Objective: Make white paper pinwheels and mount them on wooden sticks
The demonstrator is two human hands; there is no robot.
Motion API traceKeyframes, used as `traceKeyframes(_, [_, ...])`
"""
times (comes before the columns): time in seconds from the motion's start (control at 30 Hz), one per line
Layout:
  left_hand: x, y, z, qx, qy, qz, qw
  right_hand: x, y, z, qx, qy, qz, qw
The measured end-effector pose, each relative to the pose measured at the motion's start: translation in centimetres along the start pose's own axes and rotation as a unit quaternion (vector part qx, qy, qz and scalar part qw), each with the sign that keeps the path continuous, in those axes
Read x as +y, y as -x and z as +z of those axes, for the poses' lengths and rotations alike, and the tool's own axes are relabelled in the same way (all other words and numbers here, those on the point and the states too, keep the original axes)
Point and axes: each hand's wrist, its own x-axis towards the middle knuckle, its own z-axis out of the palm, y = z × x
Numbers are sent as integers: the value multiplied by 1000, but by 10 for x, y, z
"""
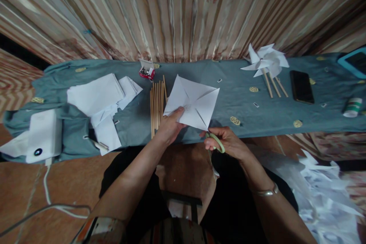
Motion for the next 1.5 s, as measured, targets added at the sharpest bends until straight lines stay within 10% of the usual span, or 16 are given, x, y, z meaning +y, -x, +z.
traceKeyframes(1.5, [-6,-1,-1,-79,-57,66,993,3,0,-1,13,9,-27,999])
